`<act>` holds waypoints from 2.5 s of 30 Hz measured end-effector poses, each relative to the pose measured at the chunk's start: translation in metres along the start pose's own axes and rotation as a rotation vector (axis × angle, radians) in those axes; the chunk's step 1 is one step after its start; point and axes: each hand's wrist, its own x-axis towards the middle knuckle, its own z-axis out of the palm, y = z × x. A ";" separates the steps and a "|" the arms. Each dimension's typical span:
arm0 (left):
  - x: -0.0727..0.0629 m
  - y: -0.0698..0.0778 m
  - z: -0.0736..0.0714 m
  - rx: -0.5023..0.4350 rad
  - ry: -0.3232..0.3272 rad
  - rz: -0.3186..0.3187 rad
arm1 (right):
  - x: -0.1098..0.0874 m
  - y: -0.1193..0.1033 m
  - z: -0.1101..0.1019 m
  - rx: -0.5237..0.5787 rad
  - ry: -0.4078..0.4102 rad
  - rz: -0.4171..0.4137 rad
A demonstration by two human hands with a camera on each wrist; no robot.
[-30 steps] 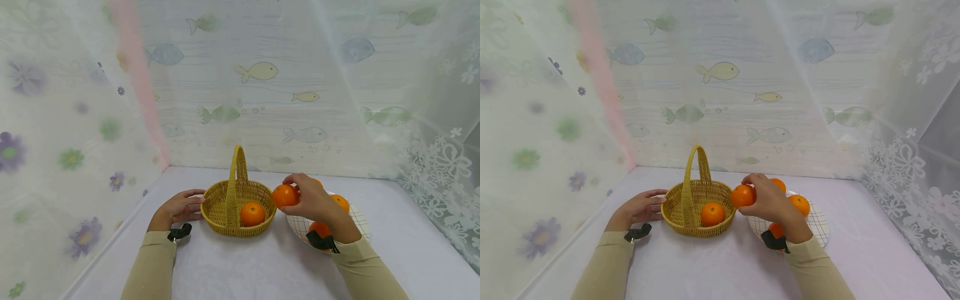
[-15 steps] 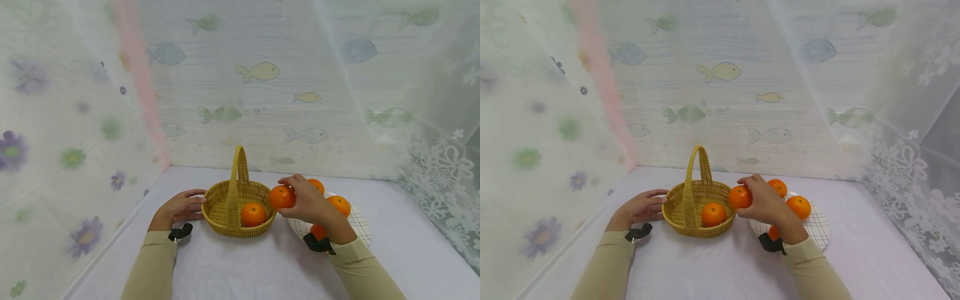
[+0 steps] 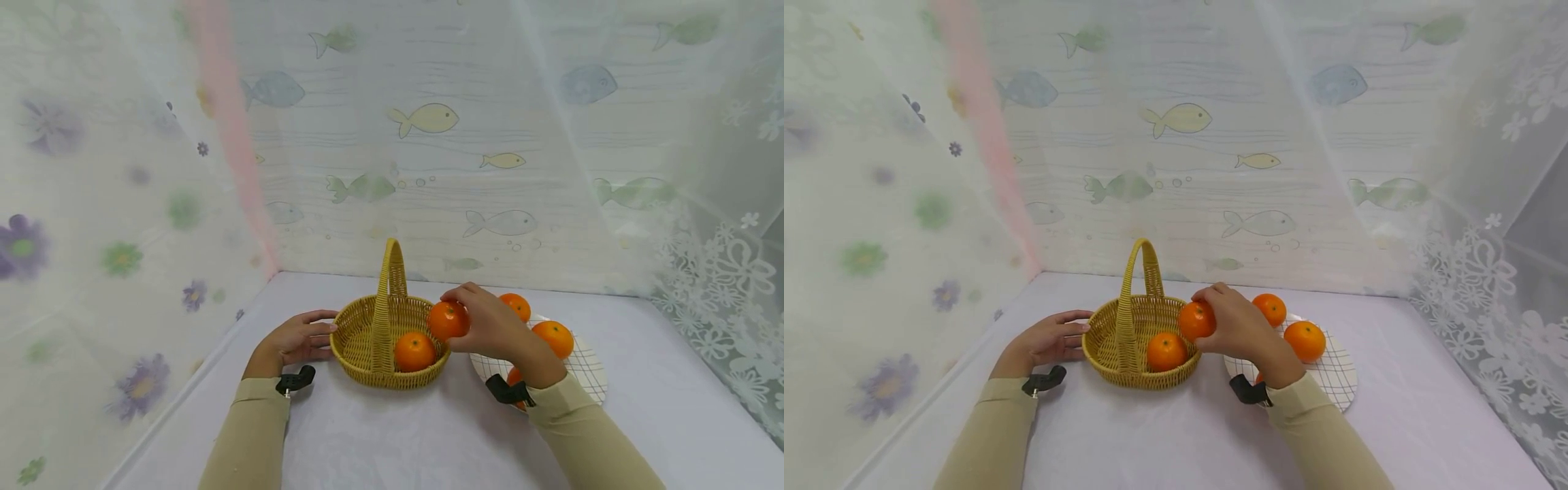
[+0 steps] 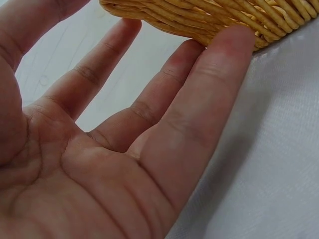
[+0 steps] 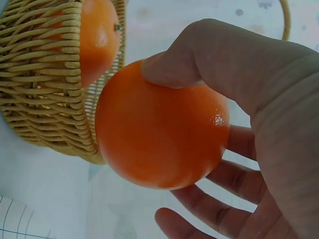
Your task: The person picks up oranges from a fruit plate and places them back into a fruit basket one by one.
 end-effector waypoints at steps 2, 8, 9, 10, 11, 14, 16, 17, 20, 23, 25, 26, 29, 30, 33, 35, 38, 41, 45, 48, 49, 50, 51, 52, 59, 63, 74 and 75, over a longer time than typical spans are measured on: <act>0.001 0.000 0.001 0.003 0.003 -0.002 | 0.002 0.000 0.001 -0.014 -0.004 -0.005; 0.002 0.001 0.001 0.007 -0.005 -0.003 | 0.008 0.001 0.002 -0.048 -0.011 -0.033; 0.002 0.001 0.001 0.008 -0.006 -0.004 | 0.009 0.001 0.002 -0.052 -0.012 -0.036; 0.003 0.001 0.001 0.008 -0.009 -0.004 | 0.010 0.001 0.002 -0.057 -0.015 -0.037; 0.003 0.001 0.001 0.009 -0.011 -0.003 | 0.011 0.001 0.002 -0.059 -0.019 -0.040; 0.002 0.000 0.000 0.017 -0.016 -0.003 | 0.014 0.000 0.002 -0.063 -0.035 -0.046; 0.001 0.000 -0.001 0.020 -0.017 -0.004 | 0.015 -0.001 0.002 -0.074 -0.046 -0.047; 0.001 0.000 -0.001 0.020 -0.017 -0.003 | 0.016 -0.001 0.003 -0.080 -0.049 -0.048; 0.000 0.000 -0.001 0.021 -0.019 0.001 | 0.018 -0.002 0.004 -0.100 -0.050 -0.043; 0.000 0.000 -0.001 0.021 -0.018 0.003 | 0.019 -0.004 0.006 -0.108 -0.057 -0.042; -0.001 0.001 -0.001 0.024 -0.016 0.004 | 0.019 -0.006 0.007 -0.107 -0.066 -0.038; -0.001 0.001 -0.001 0.026 -0.015 0.004 | 0.019 -0.007 0.008 -0.107 -0.071 -0.035; -0.001 0.001 -0.001 0.028 -0.012 0.002 | 0.019 -0.009 0.011 -0.105 -0.085 -0.026; -0.001 0.001 -0.001 0.031 -0.012 0.004 | 0.019 -0.010 0.012 -0.101 -0.087 -0.026; -0.001 0.001 -0.001 0.029 -0.010 0.005 | 0.019 -0.011 0.015 -0.095 -0.090 -0.029; -0.001 0.001 -0.001 0.028 -0.011 0.005 | 0.019 -0.011 0.017 -0.092 -0.091 -0.032; -0.001 0.001 -0.001 0.023 -0.011 0.004 | 0.019 -0.012 0.020 -0.089 -0.101 -0.034; 0.000 0.001 -0.001 0.019 -0.009 0.002 | 0.020 -0.014 0.022 -0.097 -0.116 -0.029; 0.000 0.000 -0.001 0.016 -0.007 0.002 | 0.021 -0.017 0.024 -0.111 -0.134 -0.028; -0.001 0.000 -0.001 0.012 -0.010 0.002 | 0.022 -0.019 0.026 -0.103 -0.145 -0.039; -0.001 0.000 -0.001 0.012 -0.014 0.003 | 0.022 -0.020 0.027 -0.097 -0.145 -0.044; -0.002 0.001 -0.001 0.008 -0.021 0.005 | 0.022 -0.021 0.028 -0.093 -0.146 -0.049; -0.002 0.001 -0.001 0.004 -0.027 0.005 | 0.023 -0.021 0.029 -0.092 -0.146 -0.055; -0.002 0.001 -0.001 0.001 -0.033 0.006 | 0.023 -0.021 0.030 -0.095 -0.146 -0.063; -0.003 0.003 -0.001 -0.004 -0.061 0.014 | 0.026 -0.025 0.038 -0.104 -0.158 -0.093; -0.004 0.004 0.000 -0.006 -0.061 0.013 | 0.027 -0.030 0.041 -0.091 -0.176 -0.084; -0.004 0.004 -0.001 -0.013 -0.067 0.015 | 0.029 -0.038 0.049 -0.091 -0.194 -0.089; -0.004 0.004 -0.001 -0.014 -0.067 0.015 | 0.030 -0.039 0.050 -0.088 -0.197 -0.090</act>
